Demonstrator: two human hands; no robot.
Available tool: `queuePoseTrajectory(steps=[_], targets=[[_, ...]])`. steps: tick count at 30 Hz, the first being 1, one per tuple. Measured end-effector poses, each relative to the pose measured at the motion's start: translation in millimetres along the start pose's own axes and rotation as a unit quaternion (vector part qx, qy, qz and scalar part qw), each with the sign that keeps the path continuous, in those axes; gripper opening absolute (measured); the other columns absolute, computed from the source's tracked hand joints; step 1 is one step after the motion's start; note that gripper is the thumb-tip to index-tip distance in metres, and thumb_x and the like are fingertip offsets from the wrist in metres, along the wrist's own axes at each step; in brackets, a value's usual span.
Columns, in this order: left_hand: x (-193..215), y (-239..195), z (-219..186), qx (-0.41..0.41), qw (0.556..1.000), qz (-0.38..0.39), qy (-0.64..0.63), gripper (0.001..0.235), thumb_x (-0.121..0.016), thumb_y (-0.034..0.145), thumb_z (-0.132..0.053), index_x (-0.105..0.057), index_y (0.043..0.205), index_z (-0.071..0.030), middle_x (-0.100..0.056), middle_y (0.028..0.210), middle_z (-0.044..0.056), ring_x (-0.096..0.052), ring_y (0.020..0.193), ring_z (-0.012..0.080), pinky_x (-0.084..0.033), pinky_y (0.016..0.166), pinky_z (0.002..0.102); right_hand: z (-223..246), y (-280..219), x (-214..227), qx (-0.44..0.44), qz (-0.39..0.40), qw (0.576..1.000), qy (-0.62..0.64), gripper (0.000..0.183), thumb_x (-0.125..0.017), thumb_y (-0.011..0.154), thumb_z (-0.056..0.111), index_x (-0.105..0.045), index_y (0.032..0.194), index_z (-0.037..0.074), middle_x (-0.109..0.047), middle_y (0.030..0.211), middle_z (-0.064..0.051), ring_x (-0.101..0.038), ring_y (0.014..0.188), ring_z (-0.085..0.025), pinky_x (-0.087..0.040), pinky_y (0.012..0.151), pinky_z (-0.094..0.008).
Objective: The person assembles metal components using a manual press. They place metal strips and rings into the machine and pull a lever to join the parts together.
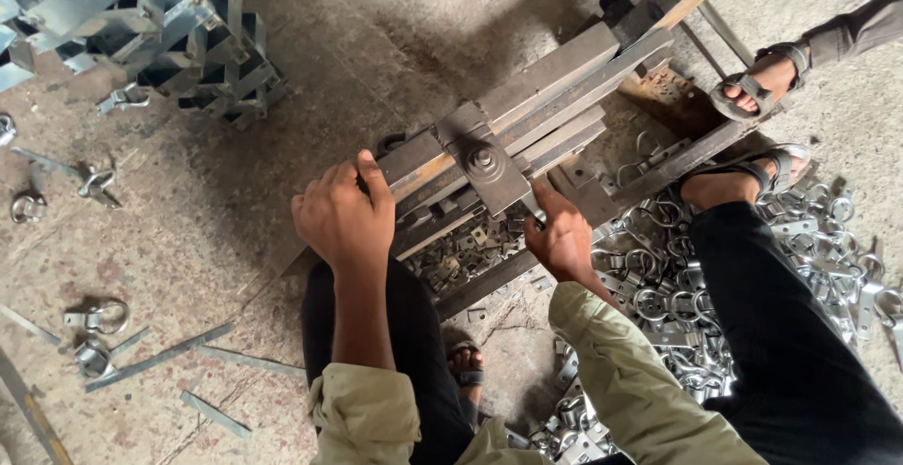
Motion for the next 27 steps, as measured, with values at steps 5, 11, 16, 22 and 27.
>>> queuePoseTrajectory(steps=[5, 11, 16, 22, 27], targets=[[-3.7, 4.8, 4.9, 0.005, 1.000, 0.002, -0.008, 0.042, -0.056, 0.108, -0.033, -0.074, 0.078, -0.011, -0.069, 0.071, 0.003, -0.064, 0.065, 0.0238, -0.046, 0.071, 0.042, -11.3, 5.1, -5.1, 0.022, -0.008, 0.998, 0.056, 0.062, -0.070, 0.082, 0.008, -0.059, 0.142, 0.014, -0.072, 0.123, -0.019, -0.074, 0.103, -0.033, -0.060, 0.090, -0.043], [-0.8, 6.0, 1.2, -0.004, 1.000, -0.003, -0.009, 0.039, -0.056, 0.108, -0.031, -0.074, 0.079, -0.011, -0.071, 0.074, 0.003, -0.065, 0.069, 0.0247, -0.046, 0.071, 0.043, -22.4, 3.8, -22.4, 0.013, 0.040, 0.994, 0.099, 0.062, -0.074, 0.088, 0.012, -0.051, 0.146, 0.007, -0.068, 0.127, -0.028, -0.071, 0.106, -0.035, -0.060, 0.090, -0.043], [0.5, 6.5, 0.8, 0.001, 1.000, 0.001, -0.015, 0.040, -0.057, 0.107, -0.031, -0.073, 0.077, -0.010, -0.070, 0.075, 0.003, -0.066, 0.072, 0.0244, -0.045, 0.071, 0.043, -33.0, 2.6, -18.6, -0.099, 0.099, 0.977, 0.163, 0.075, -0.088, 0.073, 0.019, -0.047, 0.132, 0.002, -0.067, 0.110, -0.022, -0.071, 0.092, -0.029, -0.064, 0.076, -0.038], [0.0, 6.2, 1.3, 0.000, 1.000, 0.007, -0.012, 0.040, -0.057, 0.107, -0.031, -0.072, 0.077, -0.010, -0.071, 0.076, 0.003, -0.066, 0.071, 0.0238, -0.045, 0.072, 0.043, -49.6, 8.6, 16.2, -0.168, 0.015, 0.973, 0.157, 0.060, -0.089, 0.076, 0.025, -0.052, 0.117, 0.001, -0.070, 0.107, -0.019, -0.073, 0.085, -0.028, -0.064, 0.070, -0.037], [-2.5, 6.4, 1.8, 0.001, 1.000, 0.011, -0.010, 0.041, -0.057, 0.108, -0.031, -0.071, 0.076, -0.009, -0.070, 0.075, 0.003, -0.066, 0.072, 0.0239, -0.046, 0.073, 0.043, -44.0, 31.3, -1.4, -0.131, 0.012, 0.979, 0.153, 0.060, -0.088, 0.075, 0.025, -0.055, 0.119, 0.001, -0.070, 0.111, -0.016, -0.072, 0.091, -0.023, -0.064, 0.074, -0.035]])
Point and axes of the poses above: each hand's wrist, its own y-axis towards the middle knuckle, its own x-axis out of the back of the hand, z = x × y, the point moved 8 cm from there along y, towards the middle knuckle
